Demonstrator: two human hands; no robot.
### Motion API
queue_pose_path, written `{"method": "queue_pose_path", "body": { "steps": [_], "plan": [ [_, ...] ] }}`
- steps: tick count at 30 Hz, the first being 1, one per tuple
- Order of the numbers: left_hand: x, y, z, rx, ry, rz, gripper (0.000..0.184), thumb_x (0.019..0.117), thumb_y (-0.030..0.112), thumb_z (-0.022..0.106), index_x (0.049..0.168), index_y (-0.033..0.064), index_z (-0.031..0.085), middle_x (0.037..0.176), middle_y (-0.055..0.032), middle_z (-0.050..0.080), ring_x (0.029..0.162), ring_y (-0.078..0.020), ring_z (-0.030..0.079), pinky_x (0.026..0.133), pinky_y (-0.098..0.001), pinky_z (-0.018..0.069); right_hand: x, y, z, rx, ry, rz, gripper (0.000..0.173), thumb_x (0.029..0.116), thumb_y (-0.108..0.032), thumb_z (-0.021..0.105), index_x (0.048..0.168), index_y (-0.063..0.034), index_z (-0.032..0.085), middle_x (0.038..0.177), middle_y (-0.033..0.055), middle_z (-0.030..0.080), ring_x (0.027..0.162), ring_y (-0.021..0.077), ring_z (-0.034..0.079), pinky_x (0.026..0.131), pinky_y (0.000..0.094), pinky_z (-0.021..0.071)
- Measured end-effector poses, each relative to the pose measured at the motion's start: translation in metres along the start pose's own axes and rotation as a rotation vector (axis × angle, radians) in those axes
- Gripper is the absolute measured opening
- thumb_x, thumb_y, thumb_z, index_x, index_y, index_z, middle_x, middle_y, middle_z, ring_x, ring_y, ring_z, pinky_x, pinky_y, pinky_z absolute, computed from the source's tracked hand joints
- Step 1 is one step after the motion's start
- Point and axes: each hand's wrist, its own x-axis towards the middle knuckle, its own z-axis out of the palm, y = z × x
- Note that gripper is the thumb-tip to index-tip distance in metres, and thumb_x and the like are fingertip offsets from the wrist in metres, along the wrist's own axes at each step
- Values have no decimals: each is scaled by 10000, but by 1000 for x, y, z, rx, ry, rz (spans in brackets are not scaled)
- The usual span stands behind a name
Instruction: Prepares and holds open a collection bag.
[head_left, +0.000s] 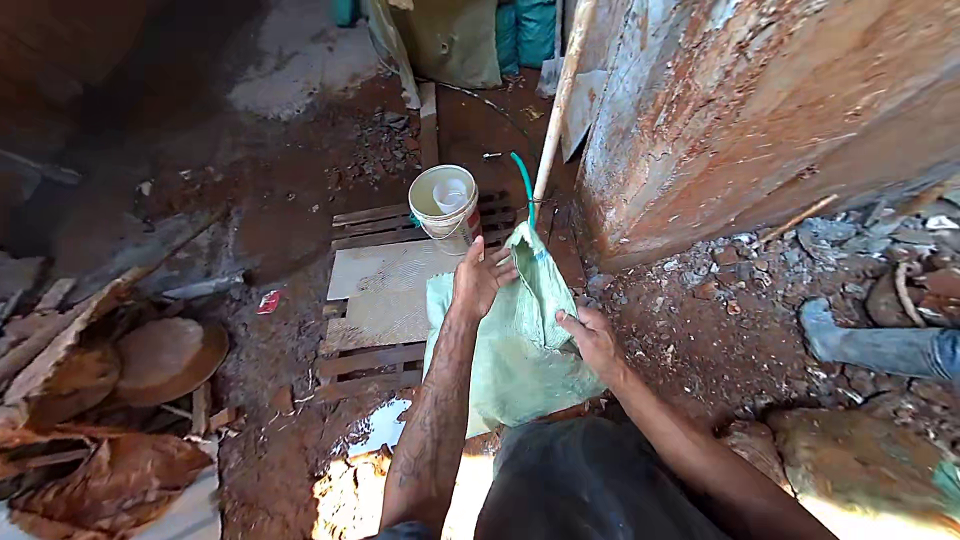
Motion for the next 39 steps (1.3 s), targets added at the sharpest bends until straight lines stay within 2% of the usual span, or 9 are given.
{"method": "queue_pose_path", "body": {
  "steps": [6, 9, 14, 19, 23, 27, 32, 36, 39],
  "plan": [
    [-64, -54, 55, 662, -38, 169, 632, 948, 284, 664, 1457, -34, 467, 1323, -223, 599, 1161, -305, 622, 963, -475, 534, 5, 9, -37, 681, 380, 319, 243, 1035, -66, 445, 1212, 49, 566, 1108, 157, 668, 1018, 207, 674, 902, 410, 581],
    [-61, -89, 80, 755, -239, -5, 745, 890, 336, 770, 1463, -31, 466, 1316, -227, 620, 1169, -296, 643, 1010, -471, 535, -4, 12, -54, 545, 370, 289, 209, 1007, -77, 477, 1108, 40, 617, 1007, 117, 691, 932, 166, 683, 845, 372, 586],
    [-18, -119, 107, 555, -628, -70, 248, 860, 28, 747, 1081, -46, 661, 933, -81, 727, 857, -118, 705, 829, -315, 600, -13, 19, -107, 117, 491, 235, 281, 1057, -193, 504, 1017, 2, 703, 925, 68, 696, 901, 103, 663, 869, 343, 552],
    [19, -100, 138, 1245, -393, 154, 318, 1011, 165, 579, 1229, -53, 662, 1074, -253, 710, 995, -376, 706, 930, -590, 540, -34, 20, -214, -99, 811, 295, 327, 1088, -259, 508, 1046, -19, 726, 896, 110, 695, 846, 188, 665, 819, 442, 552],
    [39, -113, 179, 759, -151, 41, 162, 1043, 18, 492, 1171, -55, 560, 949, -172, 672, 666, -211, 705, 578, -374, 629, -76, 44, -298, -94, 768, 215, 174, 983, -103, 600, 1106, -15, 687, 899, 101, 691, 777, 163, 652, 737, 401, 559],
    [23, -140, 250, 341, -114, -113, 183, 1074, 36, 407, 1209, -14, 519, 974, -119, 659, 772, -176, 678, 646, -355, 592, -107, 101, -325, -79, 495, 363, 727, 791, -247, 849, 1403, -4, 541, 1307, 202, 638, 1177, 278, 644, 1024, 469, 539],
    [16, -202, 330, 369, -104, -113, 201, 1060, 42, 433, 1223, -22, 529, 976, -112, 653, 824, -156, 658, 723, -348, 578, -105, 216, -307, 402, 714, 580, 348, 999, -109, 609, 1306, 55, 602, 1159, 204, 674, 1006, 238, 665, 890, 429, 559],
    [20, -219, 388, 666, -170, 48, 166, 1057, 79, 502, 1120, -34, 606, 948, -89, 661, 828, -111, 649, 764, -304, 569, -61, 194, -353, 638, 1017, 596, 440, 1078, -320, 528, 1250, 72, 630, 1225, 245, 664, 1153, 305, 643, 1011, 503, 515],
    [20, -203, 416, 791, -313, 38, 140, 1031, 95, 571, 930, 19, 631, 778, -25, 666, 691, -86, 653, 659, -282, 580, -67, 152, -438, 622, 1074, 416, 365, 1073, -285, 540, 1197, 39, 654, 1107, 182, 702, 1009, 225, 687, 907, 428, 571]
  ]
}}
